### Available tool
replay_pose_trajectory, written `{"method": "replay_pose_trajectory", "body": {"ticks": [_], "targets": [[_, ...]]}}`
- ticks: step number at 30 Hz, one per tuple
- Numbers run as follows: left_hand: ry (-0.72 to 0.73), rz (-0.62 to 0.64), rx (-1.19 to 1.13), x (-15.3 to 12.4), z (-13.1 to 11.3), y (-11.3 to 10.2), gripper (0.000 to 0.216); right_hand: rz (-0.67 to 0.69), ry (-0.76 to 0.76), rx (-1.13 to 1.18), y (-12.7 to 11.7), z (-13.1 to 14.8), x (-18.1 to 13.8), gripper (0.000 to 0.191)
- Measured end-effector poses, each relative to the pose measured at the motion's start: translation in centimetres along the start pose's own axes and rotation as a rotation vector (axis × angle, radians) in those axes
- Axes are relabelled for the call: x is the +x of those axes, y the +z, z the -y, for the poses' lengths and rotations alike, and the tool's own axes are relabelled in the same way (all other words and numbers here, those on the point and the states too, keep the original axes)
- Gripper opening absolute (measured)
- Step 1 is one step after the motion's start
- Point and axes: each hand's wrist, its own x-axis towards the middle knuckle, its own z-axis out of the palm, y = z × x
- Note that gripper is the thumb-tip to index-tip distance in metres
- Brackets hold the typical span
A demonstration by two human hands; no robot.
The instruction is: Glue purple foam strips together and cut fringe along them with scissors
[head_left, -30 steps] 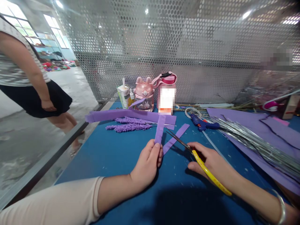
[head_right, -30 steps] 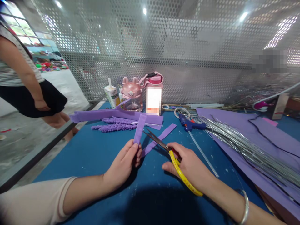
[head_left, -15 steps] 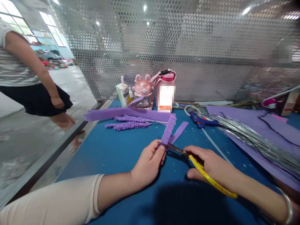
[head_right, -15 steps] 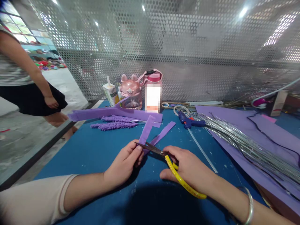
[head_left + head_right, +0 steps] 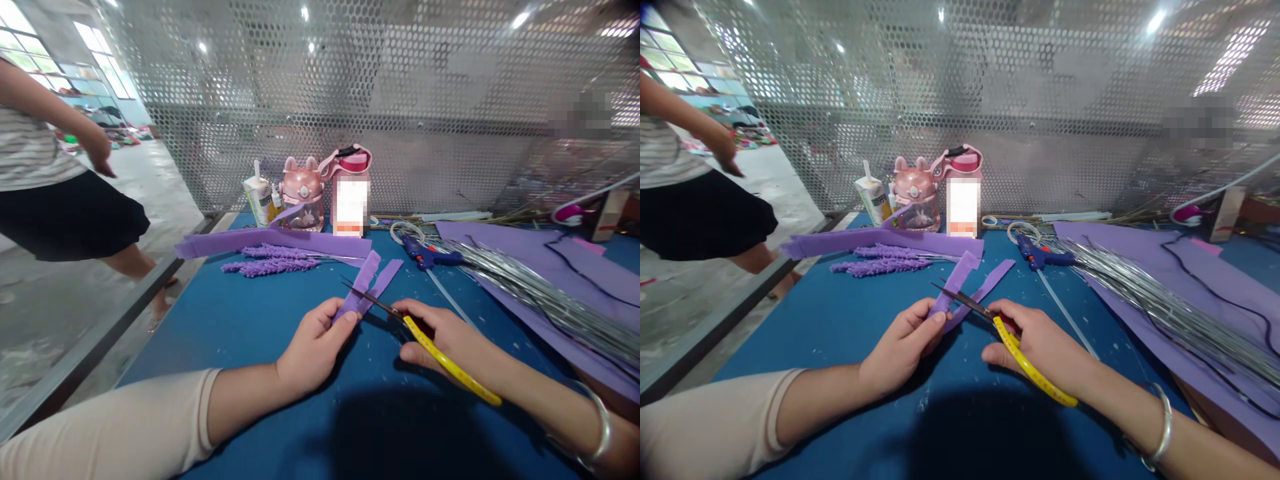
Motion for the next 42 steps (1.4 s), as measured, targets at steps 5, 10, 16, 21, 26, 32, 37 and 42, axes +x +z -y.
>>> {"method": "replay_pose_trajectory", "body": {"ticks": [5, 10, 16, 21, 26, 32, 37, 42], "targets": [[0.027, -0.015, 0.098, -0.1, 0.1, -0.1, 0.02, -0.062, -0.007, 0.017, 0.1, 0.2, 0.2, 0.048], [0.012, -0.034, 0.067, 0.0, 0.0, 0.0, 0.022, -0.01, 0.028, -0.006, 0.1, 0.6, 0.1, 0.047], [-0.042, -0.097, -0.191, 0.5, -0.1, 0.3, 0.02, 0.009, 0.032, 0.001, 0.1, 0.3, 0.0, 0.045], [-0.029, -0.077, -0.167, 0.4, 0.2, 0.3, 0.02, 0.048, 0.015, 0.038, 0.3, 0.8, -0.1, 0.047], [0.016, -0.099, -0.022, 0.2, 0.6, 0.0, 0.021, 0.069, 0.016, 0.083, 0.6, 1.7, -0.1, 0.051], [0.055, -0.097, 0.128, -0.2, 0.5, 0.1, 0.022, 0.047, -0.009, 0.109, 0.7, 1.9, 0.1, 0.049], [0.086, -0.098, 0.173, -0.5, 0.3, 0.3, 0.023, 0.069, -0.009, 0.131, 0.4, 2.1, 0.0, 0.045], [0.092, -0.117, 0.206, -0.4, 0.3, 0.2, 0.024, 0.039, -0.02, 0.117, 0.4, 2.7, 0.1, 0.046]]}}
